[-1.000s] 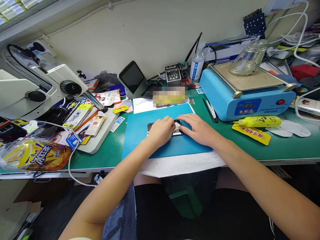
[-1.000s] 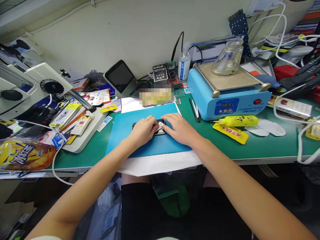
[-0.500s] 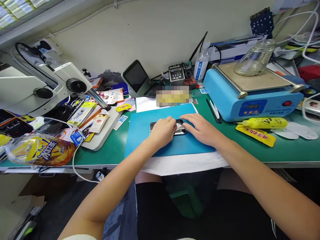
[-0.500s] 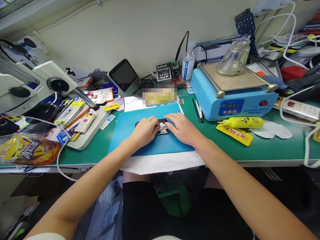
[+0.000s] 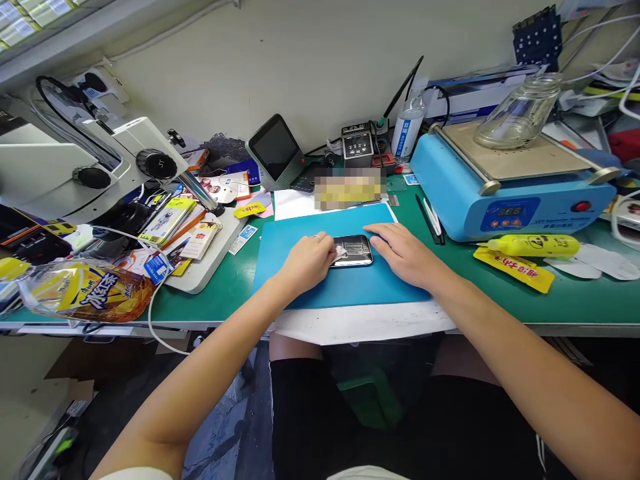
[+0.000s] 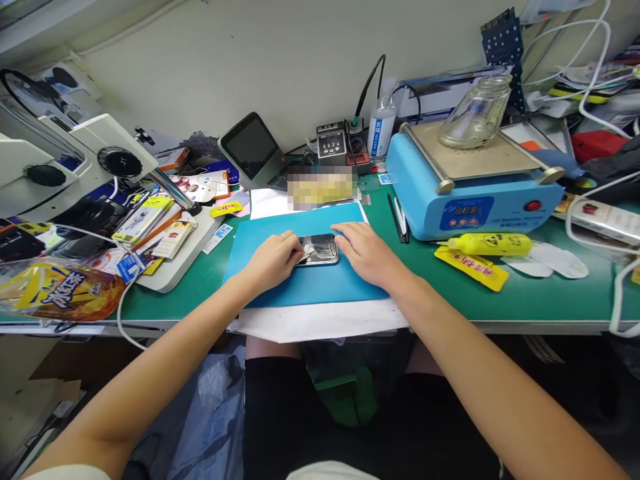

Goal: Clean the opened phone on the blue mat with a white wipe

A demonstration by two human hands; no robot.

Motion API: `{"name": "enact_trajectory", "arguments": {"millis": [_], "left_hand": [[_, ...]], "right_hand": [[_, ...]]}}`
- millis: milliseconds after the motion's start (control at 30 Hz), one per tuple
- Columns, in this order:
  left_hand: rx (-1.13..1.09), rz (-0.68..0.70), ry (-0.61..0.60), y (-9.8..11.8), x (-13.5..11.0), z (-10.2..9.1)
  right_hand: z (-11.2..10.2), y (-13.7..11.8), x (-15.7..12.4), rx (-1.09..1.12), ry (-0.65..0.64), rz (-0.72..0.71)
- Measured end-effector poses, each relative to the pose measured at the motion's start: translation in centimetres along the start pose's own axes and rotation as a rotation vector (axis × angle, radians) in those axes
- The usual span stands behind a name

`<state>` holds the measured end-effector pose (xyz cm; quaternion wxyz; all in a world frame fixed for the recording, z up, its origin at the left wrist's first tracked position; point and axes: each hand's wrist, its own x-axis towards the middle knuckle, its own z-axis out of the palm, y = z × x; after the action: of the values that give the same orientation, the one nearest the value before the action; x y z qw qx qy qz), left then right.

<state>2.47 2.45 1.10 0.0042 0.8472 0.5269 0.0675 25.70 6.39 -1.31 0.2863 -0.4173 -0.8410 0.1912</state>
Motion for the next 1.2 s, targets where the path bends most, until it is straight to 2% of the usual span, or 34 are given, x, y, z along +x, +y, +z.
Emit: {"name": "enact_trajectory", "arguments": {"millis": [167, 233, 333, 433, 600, 800, 1000, 1200], "left_hand": [[-0.012, 0.142, 0.010, 3.4, 3.3, 0.9], [-0.012, 0.148, 0.015, 3.6, 4.3, 1.0], [0.001, 0.114, 0.022, 2.4, 5.0, 0.8], [0.022, 0.045, 0.029, 0.3, 4.3, 0.4], [0.027, -0.021, 0.029, -2.8, 0.5, -0.3], [-0.004, -0.057, 0.040, -4.1, -3.0, -0.5], [-0.017, 0.017, 0.013, -3.0, -2.3, -0.5], [0.058, -0.020, -0.009, -4.2, -2.0, -1.1]], "right_hand": [[0.1, 0.1, 0.0, 0.013, 0.007, 0.007], [0.0, 0.2, 0.1, 0.019, 0.003, 0.010], [0.0, 0.2, 0.1, 0.013, 0.008, 0.027], [-0.1, 0.2, 0.0, 0.011, 0.015, 0.046], [-0.1, 0.0, -0.1, 0.026, 0.016, 0.039], [-0.1, -0.2, -0.2, 0.035, -0.002, 0.036], [-0.1, -0.2, -0.1, 0.038, -0.012, 0.035], [-0.1, -0.2, -0.1, 0.036, -0.005, 0.056]]}}
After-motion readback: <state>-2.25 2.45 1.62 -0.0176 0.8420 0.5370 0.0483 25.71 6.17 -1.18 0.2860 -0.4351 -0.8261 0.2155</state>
